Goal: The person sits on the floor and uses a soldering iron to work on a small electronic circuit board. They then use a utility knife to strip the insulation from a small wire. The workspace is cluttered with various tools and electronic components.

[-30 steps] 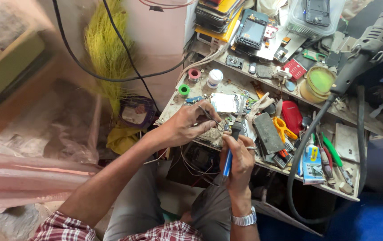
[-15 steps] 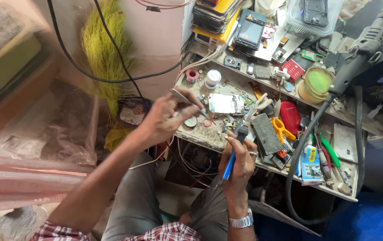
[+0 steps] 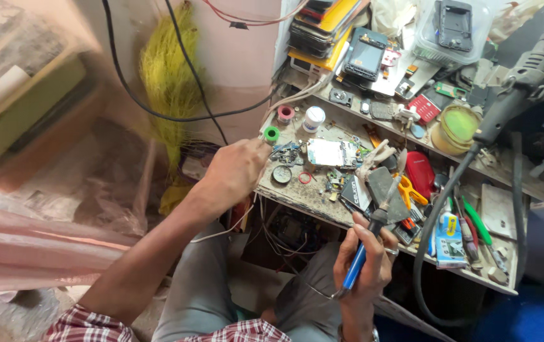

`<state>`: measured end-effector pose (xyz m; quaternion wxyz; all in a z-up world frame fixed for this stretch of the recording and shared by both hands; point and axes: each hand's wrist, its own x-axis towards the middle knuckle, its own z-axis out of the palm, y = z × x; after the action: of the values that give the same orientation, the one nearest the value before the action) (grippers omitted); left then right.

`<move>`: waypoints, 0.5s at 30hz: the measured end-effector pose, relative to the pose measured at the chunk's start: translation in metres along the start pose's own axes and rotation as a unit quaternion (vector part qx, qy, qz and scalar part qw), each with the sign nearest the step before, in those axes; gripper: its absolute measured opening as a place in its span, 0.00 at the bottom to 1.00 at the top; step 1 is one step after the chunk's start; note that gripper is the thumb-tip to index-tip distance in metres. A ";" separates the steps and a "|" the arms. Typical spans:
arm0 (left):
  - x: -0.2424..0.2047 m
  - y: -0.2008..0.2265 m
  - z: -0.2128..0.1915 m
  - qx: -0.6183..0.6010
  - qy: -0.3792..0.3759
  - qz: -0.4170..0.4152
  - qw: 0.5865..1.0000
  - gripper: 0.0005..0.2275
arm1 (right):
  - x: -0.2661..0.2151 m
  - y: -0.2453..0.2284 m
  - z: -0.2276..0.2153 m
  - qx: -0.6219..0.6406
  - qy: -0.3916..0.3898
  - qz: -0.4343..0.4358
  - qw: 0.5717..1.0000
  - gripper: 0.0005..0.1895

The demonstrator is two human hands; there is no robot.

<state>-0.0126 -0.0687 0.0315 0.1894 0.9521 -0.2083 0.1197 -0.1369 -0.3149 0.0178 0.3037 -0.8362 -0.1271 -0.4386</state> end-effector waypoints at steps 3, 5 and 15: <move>0.005 0.007 0.007 0.007 -0.028 -0.020 0.999 0.10 | 0.000 0.001 -0.002 -0.011 -0.001 -0.023 1.000 0.12; 0.006 0.011 0.003 0.010 -0.023 -0.013 1.000 0.11 | -0.001 0.002 -0.002 -0.019 -0.014 -0.027 0.999 0.13; -0.083 0.059 -0.083 -0.085 0.177 0.074 0.978 0.12 | 0.036 -0.025 0.007 -0.040 -0.114 -0.074 0.990 0.30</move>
<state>-0.1248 -0.0552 0.0988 0.2938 0.8780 -0.2510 0.2825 -0.1233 -0.2932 0.0533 0.2201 -0.8803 -0.2049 -0.3670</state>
